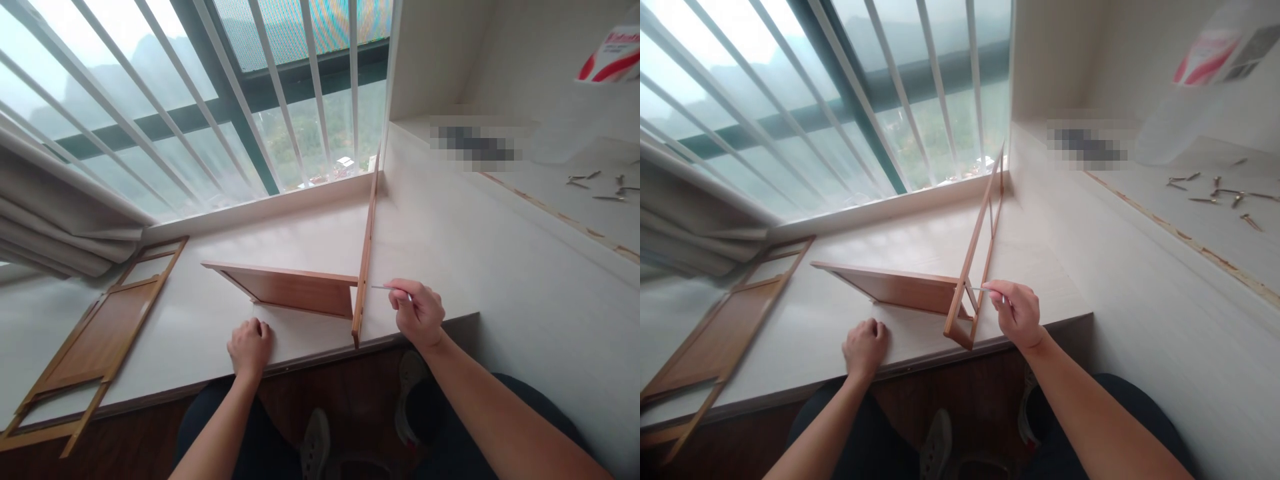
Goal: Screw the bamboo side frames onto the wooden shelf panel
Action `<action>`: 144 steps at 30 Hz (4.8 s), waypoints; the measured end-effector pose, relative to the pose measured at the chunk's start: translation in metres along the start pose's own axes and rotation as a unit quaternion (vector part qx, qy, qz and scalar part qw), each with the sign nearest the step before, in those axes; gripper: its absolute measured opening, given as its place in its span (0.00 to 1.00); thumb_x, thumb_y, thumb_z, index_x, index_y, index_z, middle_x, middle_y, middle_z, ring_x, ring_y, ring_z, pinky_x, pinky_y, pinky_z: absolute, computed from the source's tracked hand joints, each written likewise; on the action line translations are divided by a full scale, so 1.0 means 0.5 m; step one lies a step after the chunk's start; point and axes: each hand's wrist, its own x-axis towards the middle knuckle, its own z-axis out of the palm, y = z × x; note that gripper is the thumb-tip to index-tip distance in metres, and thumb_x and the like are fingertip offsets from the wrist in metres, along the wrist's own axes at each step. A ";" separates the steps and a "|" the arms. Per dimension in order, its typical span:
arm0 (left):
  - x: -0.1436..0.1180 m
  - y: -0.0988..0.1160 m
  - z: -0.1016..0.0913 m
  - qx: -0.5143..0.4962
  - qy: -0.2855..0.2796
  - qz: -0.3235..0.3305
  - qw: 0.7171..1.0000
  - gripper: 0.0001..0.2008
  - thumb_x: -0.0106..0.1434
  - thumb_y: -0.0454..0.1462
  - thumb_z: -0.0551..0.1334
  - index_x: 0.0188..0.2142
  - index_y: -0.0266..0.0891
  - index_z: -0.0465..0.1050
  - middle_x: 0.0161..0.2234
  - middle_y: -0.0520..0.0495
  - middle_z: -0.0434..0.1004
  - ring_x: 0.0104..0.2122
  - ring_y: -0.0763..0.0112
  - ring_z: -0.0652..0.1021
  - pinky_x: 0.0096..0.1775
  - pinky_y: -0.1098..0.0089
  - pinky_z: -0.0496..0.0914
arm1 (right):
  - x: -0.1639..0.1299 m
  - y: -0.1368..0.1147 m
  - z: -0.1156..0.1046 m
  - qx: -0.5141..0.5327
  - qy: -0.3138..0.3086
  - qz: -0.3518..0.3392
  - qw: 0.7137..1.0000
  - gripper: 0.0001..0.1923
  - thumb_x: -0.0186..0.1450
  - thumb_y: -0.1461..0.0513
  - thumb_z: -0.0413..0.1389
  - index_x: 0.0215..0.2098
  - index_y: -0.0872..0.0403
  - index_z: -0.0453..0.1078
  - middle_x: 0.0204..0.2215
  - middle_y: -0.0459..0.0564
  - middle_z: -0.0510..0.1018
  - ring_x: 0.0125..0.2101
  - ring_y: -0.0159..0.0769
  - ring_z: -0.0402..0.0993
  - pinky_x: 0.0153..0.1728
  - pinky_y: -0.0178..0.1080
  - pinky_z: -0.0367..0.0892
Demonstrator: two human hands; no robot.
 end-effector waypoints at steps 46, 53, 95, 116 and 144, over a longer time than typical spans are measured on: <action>-0.009 0.006 0.001 -0.010 0.008 -0.010 1.000 0.13 0.71 0.42 0.50 0.33 0.43 0.69 0.39 0.42 0.77 0.44 0.53 0.73 0.39 0.60 0.60 | 0.012 0.029 -0.014 -0.010 -0.054 -0.028 0.998 0.08 0.72 0.61 0.58 0.45 0.51 0.80 0.26 0.47 0.82 0.25 0.34 0.80 0.28 0.34 0.74; -0.008 0.008 0.002 -0.012 0.006 -0.013 1.000 0.13 0.71 0.42 0.51 0.34 0.43 0.70 0.40 0.42 0.77 0.44 0.53 0.73 0.39 0.59 0.60 | 0.012 0.029 -0.014 -0.015 -0.055 -0.028 0.998 0.08 0.72 0.62 0.58 0.45 0.51 0.80 0.25 0.46 0.82 0.24 0.33 0.80 0.28 0.34 0.73; -0.008 0.009 0.005 -0.021 0.003 -0.016 1.000 0.13 0.71 0.42 0.50 0.35 0.43 0.71 0.41 0.41 0.77 0.44 0.52 0.72 0.40 0.58 0.61 | 0.018 0.033 -0.014 -0.025 -0.049 -0.065 0.996 0.09 0.72 0.60 0.58 0.47 0.50 0.80 0.26 0.47 0.83 0.23 0.33 0.79 0.26 0.34 0.73; -0.007 0.010 0.005 -0.016 0.007 -0.015 1.000 0.13 0.71 0.42 0.51 0.32 0.44 0.67 0.40 0.43 0.77 0.44 0.53 0.73 0.38 0.58 0.59 | 0.026 0.033 -0.017 -0.032 -0.046 -0.087 0.995 0.09 0.71 0.64 0.59 0.48 0.51 0.80 0.29 0.47 0.84 0.25 0.32 0.80 0.27 0.32 0.73; -0.008 0.012 0.001 -0.011 0.001 -0.015 1.000 0.13 0.71 0.42 0.50 0.33 0.44 0.68 0.41 0.42 0.77 0.45 0.52 0.73 0.40 0.58 0.61 | 0.032 0.039 -0.018 -0.026 -0.053 -0.083 0.995 0.09 0.72 0.60 0.59 0.46 0.50 0.80 0.31 0.49 0.85 0.23 0.33 0.79 0.25 0.34 0.73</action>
